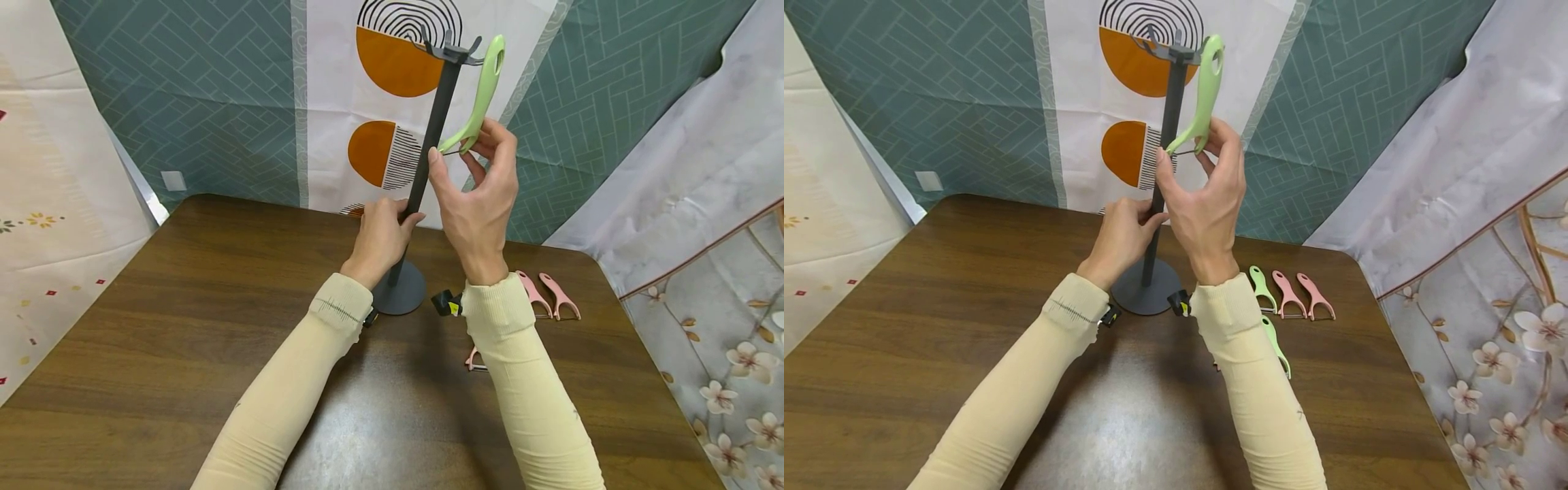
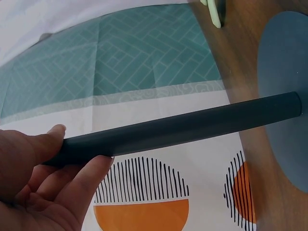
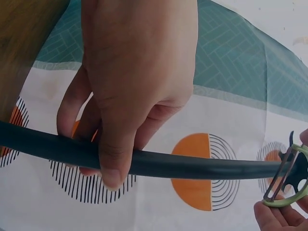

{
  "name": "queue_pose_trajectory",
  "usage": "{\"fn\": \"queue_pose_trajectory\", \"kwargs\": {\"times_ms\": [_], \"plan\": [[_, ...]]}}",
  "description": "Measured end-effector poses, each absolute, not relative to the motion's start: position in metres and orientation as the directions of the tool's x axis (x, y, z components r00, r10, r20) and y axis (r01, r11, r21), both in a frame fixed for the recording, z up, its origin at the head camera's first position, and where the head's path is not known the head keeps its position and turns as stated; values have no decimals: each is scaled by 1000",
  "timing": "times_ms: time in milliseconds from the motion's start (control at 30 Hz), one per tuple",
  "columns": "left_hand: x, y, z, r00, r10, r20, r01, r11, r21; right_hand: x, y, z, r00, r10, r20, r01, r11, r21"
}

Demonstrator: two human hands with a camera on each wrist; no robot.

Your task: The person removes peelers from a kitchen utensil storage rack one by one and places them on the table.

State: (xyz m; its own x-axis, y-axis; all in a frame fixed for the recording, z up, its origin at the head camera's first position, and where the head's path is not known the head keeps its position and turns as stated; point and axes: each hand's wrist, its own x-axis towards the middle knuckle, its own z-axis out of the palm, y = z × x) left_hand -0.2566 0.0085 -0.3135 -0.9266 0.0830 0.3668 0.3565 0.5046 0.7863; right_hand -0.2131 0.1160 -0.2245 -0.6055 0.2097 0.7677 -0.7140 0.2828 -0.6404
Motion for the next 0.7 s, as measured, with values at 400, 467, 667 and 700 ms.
{"fn": "queue_pose_trajectory", "kwargs": {"times_ms": [400,467,667,700], "plan": [[-256,10,-315,-925,75,374,358,509,783,-208,127,-239,-615,177,768,-690,350,-633],[-256,10,-315,-924,75,375,359,510,782,-208,129,-242,-616,173,768,-688,357,-632],[-255,9,-314,-926,76,371,357,502,788,-208,133,-248,-619,178,765,-679,367,-636],[-255,9,-314,-926,77,370,357,500,789,-208,134,-249,-618,178,766,-679,369,-634]]}}
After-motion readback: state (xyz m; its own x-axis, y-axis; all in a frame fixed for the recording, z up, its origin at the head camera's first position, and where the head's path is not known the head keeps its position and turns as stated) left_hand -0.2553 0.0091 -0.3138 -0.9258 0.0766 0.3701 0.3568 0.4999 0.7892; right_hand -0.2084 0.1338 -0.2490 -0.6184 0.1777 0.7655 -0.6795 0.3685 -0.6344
